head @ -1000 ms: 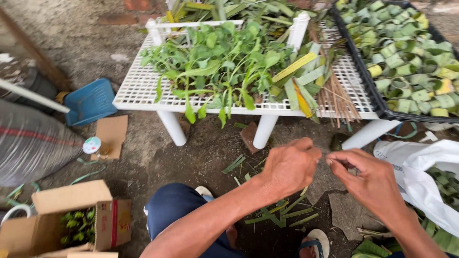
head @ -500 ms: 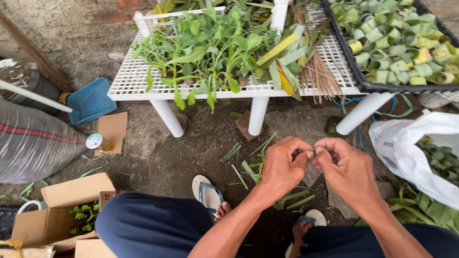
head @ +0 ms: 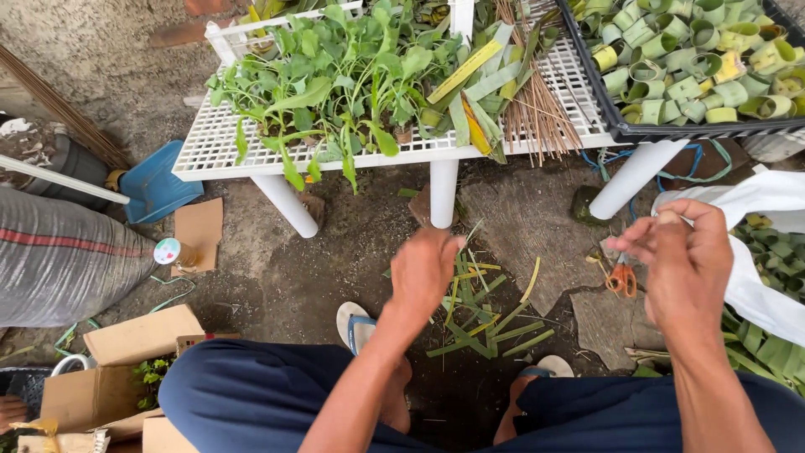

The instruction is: The person folds strips of palm leaf by hand to form small, square containers, adding them to a tray.

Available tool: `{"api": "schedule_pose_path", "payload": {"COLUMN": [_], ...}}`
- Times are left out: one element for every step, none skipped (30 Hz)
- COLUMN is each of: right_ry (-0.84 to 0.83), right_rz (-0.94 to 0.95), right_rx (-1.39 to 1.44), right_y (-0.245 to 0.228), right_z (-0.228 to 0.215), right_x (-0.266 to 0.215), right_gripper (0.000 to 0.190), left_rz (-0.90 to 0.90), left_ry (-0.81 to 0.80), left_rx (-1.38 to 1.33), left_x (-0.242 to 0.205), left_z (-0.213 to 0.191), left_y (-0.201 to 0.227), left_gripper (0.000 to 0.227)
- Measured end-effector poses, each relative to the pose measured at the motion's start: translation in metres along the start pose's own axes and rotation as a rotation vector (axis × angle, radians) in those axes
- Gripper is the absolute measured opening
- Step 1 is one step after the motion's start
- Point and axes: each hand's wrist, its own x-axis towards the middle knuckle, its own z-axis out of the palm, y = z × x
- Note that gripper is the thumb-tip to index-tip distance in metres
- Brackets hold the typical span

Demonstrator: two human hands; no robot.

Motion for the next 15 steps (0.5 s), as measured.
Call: {"api": "schedule_pose_path", "payload": {"right_ry": [0.003,0.014,0.025,0.026,0.039,0.055,0.058,0.030,0.002,0.011,0.011,0.008,0.015,0.006,-0.002], "right_rz": [0.006,0.040,0.074,0.071,0.089,0.110,0.109,0.085,0.061,0.061,0.040,0.017,0.015,0.021,0.027], "right_rx": [0.003,0.045,0.087,0.089,0.039,-0.011,-0.010,-0.048,-0.086,-0.085,-0.134,-0.184,-0.185,-0.219,-0.254], "right_y": [-0.003,-0.008,-0.013,-0.012,-0.012,-0.011,-0.013,-0.015,-0.016,-0.017,-0.017,-0.018,-0.017,-0.016,-0.015], "right_z": [0.003,0.006,0.008,0.008,0.009,0.009,0.008,0.006,0.004,0.002,-0.001,-0.002,-0.006,-0.009,-0.012], "right_x": [-0.002,-0.003,-0.004,-0.004,-0.005,-0.007,-0.009,-0.011,-0.013,-0.016,-0.018,-0.019,-0.022,-0.023,-0.025], "right_gripper": [0.015,0.012,0.009,0.009,0.012,0.014,0.014,0.014,0.015,0.015,0.016,0.017,0.017,0.019,0.020], "left_rz": [0.000,0.127,0.256,0.259,0.327,0.396,0.399,0.326,0.252,0.260,0.173,0.084,0.090,0.046,0.001], "left_ry": [-0.006,0.098,0.199,0.201,0.255,0.307,0.306,0.234,0.162,0.159,0.036,-0.084,-0.084,-0.115,-0.147], "left_rx": [0.004,-0.027,-0.058,-0.057,0.042,0.142,0.142,0.283,0.423,0.422,0.511,0.599,0.598,0.607,0.615], "left_x": [0.017,0.035,0.054,0.080,0.106,0.131,0.150,0.169,0.187,0.195,0.203,0.211,0.214,0.216,0.219], "left_z": [-0.010,-0.018,-0.027,-0.028,-0.028,-0.029,-0.027,-0.023,-0.020,-0.018,-0.016,-0.014,-0.013,-0.012,-0.011], "left_y": [0.009,0.018,0.028,0.034,0.039,0.045,0.049,0.053,0.059,0.066,0.072,0.079,0.083,0.087,0.089], "left_gripper": [0.032,0.039,0.047,0.047,0.037,0.048,0.048,0.064,0.080,0.080,0.080,0.081,0.081,0.072,0.063]}}
